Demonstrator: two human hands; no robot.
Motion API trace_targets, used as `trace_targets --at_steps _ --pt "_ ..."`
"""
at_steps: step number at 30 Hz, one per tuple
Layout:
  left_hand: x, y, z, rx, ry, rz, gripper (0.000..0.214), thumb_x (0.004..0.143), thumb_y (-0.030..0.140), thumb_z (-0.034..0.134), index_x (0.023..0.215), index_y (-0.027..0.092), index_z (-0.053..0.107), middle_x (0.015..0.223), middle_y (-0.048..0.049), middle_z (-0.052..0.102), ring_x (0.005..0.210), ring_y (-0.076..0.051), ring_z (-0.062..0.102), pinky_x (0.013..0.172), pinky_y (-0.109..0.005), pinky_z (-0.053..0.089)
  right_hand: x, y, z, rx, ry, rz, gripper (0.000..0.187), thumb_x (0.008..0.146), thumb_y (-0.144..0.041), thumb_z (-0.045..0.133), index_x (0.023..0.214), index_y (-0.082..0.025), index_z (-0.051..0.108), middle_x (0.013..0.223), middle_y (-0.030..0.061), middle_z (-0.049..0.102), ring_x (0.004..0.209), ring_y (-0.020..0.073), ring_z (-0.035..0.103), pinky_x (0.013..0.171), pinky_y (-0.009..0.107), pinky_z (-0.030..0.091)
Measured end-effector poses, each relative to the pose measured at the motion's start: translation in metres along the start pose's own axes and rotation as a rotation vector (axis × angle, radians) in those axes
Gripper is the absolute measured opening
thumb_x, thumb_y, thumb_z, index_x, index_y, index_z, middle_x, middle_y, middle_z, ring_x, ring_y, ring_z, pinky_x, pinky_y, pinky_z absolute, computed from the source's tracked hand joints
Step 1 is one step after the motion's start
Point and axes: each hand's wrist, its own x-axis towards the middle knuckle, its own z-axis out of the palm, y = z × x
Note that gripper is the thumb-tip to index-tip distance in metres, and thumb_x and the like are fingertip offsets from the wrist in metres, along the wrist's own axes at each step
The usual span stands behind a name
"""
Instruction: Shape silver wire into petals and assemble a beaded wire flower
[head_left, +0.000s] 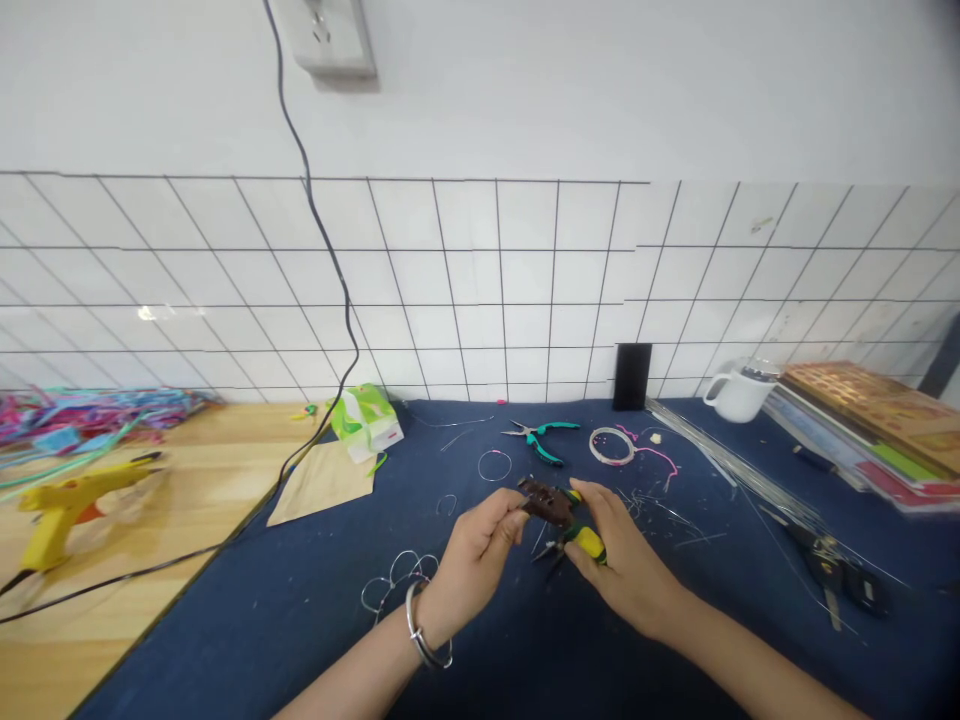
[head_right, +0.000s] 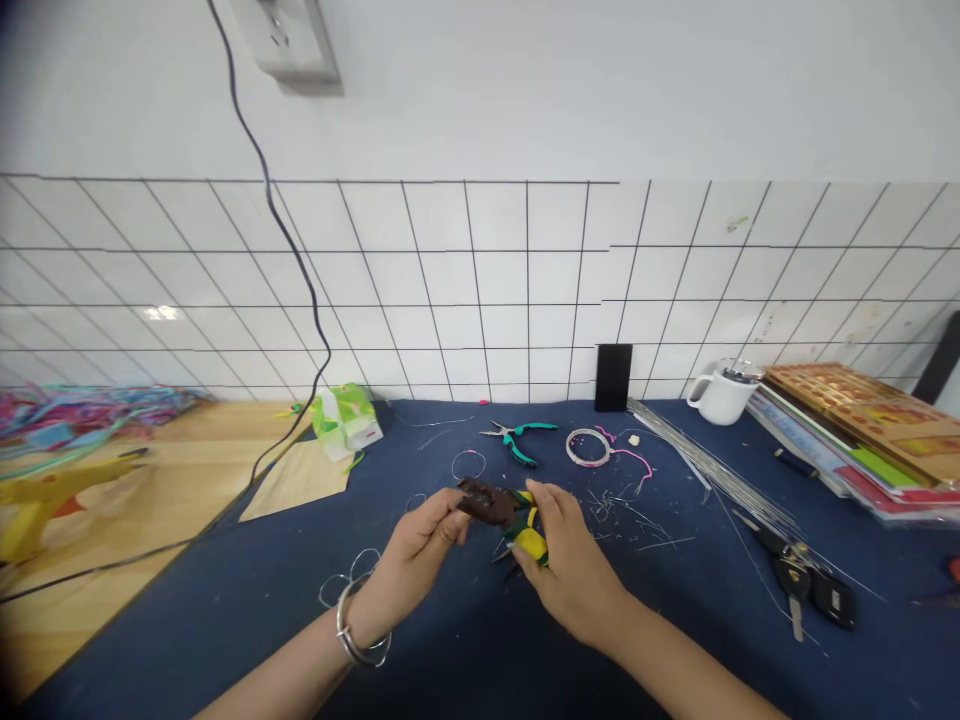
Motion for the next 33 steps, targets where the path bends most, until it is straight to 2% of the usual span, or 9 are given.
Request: trace_targets --at_steps 6,8,11,14,21,28,33 --pt "0.001 0.011 -0.003 -0.006 -0.009 -0.096 0.025 0.088 0.028 0.035 0.067 0.018 0.044 0.059 0.0035 0.042 0.056 -0.01 0.04 0.056 -0.021 0.031 0.001 -0.002 -0.005 0.247 -0.178 0.122 0.049 0.08 -0.034 0.052 0.125 -0.021 0.039 0.122 0.0088 0.047 0.112 0.0253 0.043 0.097 0.043 0.03" --pt "0.001 0.013 -0.004 -0.029 -0.022 -0.146 0.026 0.087 0.029 0.035 0.065 0.018 0.043 0.057 0.0042 0.041 0.054 -0.01 0.038 0.054 -0.021 0.03 0.002 -0.003 -0.006 0.266 -0.218 0.17 0.047 0.08 -0.034 0.052 0.123 -0.02 0.041 0.118 0.0079 0.05 0.107 0.0242 0.046 0.093 0.04 0.033" --pt "0.003 0.012 -0.006 -0.078 -0.04 -0.201 0.028 0.086 0.031 0.036 0.063 0.018 0.042 0.055 0.0048 0.04 0.052 -0.01 0.036 0.053 -0.021 0.029 0.006 -0.006 -0.008 0.26 -0.298 0.178 0.037 0.081 -0.035 0.05 0.114 -0.019 0.047 0.101 0.005 0.057 0.089 0.0201 0.052 0.079 0.033 0.039" --pt "0.005 0.007 -0.007 -0.114 -0.044 -0.242 0.028 0.085 0.031 0.037 0.062 0.017 0.044 0.054 0.0047 0.04 0.052 -0.01 0.035 0.052 -0.021 0.028 0.009 -0.006 -0.009 0.214 -0.32 0.181 0.032 0.08 -0.039 0.05 0.105 -0.018 0.051 0.091 0.0036 0.058 0.079 0.0177 0.051 0.07 0.029 0.039" --pt "0.007 -0.003 -0.005 -0.147 -0.061 -0.245 0.027 0.085 0.029 0.036 0.061 0.017 0.044 0.055 0.0045 0.039 0.053 -0.01 0.035 0.052 -0.021 0.028 0.01 0.0 -0.007 0.176 -0.322 0.206 0.037 0.078 -0.043 0.052 0.106 -0.019 0.051 0.09 0.0039 0.058 0.079 0.0185 0.05 0.07 0.029 0.039" --pt "0.007 -0.003 -0.004 -0.143 -0.068 -0.256 0.028 0.085 0.03 0.035 0.062 0.017 0.044 0.055 0.0044 0.04 0.053 -0.01 0.037 0.053 -0.022 0.029 0.01 0.001 -0.008 0.189 -0.355 0.176 0.037 0.08 -0.039 0.051 0.11 -0.017 0.049 0.096 0.0054 0.057 0.085 0.0195 0.051 0.076 0.031 0.038" --pt "0.006 0.0 -0.005 -0.164 -0.071 -0.263 0.028 0.084 0.031 0.036 0.061 0.017 0.045 0.056 0.0045 0.041 0.053 -0.01 0.037 0.053 -0.022 0.03 0.009 -0.001 -0.011 0.211 -0.376 0.158 0.048 0.08 -0.04 0.051 0.121 -0.017 0.043 0.105 0.0068 0.056 0.094 0.022 0.05 0.084 0.035 0.037"
